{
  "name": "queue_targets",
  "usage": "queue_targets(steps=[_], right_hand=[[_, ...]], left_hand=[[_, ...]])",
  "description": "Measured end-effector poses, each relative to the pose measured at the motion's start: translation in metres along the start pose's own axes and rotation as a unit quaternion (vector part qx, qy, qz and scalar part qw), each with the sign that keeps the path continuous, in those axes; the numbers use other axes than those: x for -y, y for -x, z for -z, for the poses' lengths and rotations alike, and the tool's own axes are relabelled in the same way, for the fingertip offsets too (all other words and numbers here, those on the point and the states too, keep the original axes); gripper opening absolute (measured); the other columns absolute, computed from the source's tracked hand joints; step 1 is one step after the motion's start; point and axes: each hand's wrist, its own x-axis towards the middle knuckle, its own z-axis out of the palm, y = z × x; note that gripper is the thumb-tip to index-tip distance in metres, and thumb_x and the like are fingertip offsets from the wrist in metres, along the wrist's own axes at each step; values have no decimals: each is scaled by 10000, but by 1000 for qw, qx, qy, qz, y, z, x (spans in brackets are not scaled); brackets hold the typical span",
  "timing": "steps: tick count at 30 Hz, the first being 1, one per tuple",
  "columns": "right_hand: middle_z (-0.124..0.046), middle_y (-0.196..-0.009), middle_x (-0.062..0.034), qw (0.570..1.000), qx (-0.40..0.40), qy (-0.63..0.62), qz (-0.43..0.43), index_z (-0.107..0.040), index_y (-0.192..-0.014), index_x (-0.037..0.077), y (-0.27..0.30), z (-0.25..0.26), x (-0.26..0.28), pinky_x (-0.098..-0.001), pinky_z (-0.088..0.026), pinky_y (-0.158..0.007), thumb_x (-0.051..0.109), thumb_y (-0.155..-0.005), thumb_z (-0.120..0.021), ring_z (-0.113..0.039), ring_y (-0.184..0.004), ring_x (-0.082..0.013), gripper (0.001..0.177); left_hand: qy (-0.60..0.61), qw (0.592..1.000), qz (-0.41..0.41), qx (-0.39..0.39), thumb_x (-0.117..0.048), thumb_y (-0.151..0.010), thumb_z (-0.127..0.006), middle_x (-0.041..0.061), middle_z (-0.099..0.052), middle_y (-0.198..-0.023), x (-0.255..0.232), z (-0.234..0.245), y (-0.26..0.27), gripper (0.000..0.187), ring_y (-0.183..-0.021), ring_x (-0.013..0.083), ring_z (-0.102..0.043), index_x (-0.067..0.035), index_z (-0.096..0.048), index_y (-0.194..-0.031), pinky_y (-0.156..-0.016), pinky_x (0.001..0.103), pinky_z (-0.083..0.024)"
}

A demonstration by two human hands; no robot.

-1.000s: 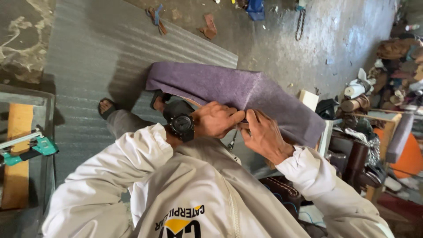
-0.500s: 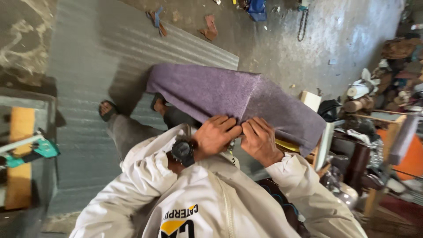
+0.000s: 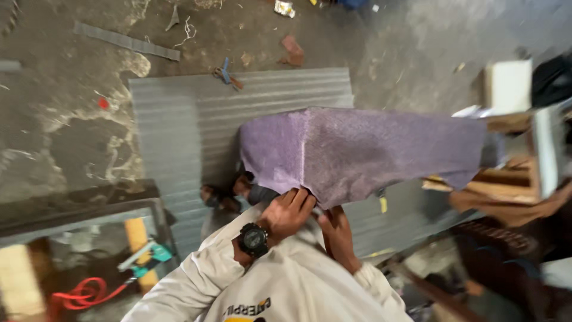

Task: The person wraps purple fabric around a foam and wooden furniture frame by hand, pulling the material tight and folding the corners.

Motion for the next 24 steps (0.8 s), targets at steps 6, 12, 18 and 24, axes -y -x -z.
queue_targets(steps=[6,12,18,24], right_hand=[[-740,-869,-99,997,-38,71,7,-730,-999,-43,-25,-13,-21,-314,-545,-669,117,-780,-885,-658,-766,-168,312],[-755,-908,-119,998,-4,48,-31,-729,-1041,-36,-19,-2,-54,-335,-542,-695,92,-817,-816,-667,-786,-199,272],[-770,-946,-139,996,-27,51,-67,-729,-1082,-30,18,-18,-109,-355,-539,-721,67,-854,-748,-675,-807,-230,249],[-756,-966,-164,907,-315,18,-278,-692,-1168,-11,64,-109,-76,-404,-502,-678,72,-911,-658,-625,-753,-289,272]], left_hand=[[0,998,-40,43,-147,-832,-669,71,-706,-1004,18,12,6,254,-852,238,-674,-52,-685,-1067,-743,351,-560],[317,845,126,411,-158,-858,-735,105,-788,-955,61,66,-23,161,-854,260,-747,-85,-783,-993,-787,358,-581],[362,880,232,200,-185,-1038,-592,87,-739,-1254,153,96,-143,281,-1169,223,-714,-72,-667,-1283,-1007,348,-558],[450,763,21,463,-531,-1130,-281,130,-137,-1761,145,-17,-206,629,-1653,346,-55,-201,-283,-1666,-1307,541,-54]])
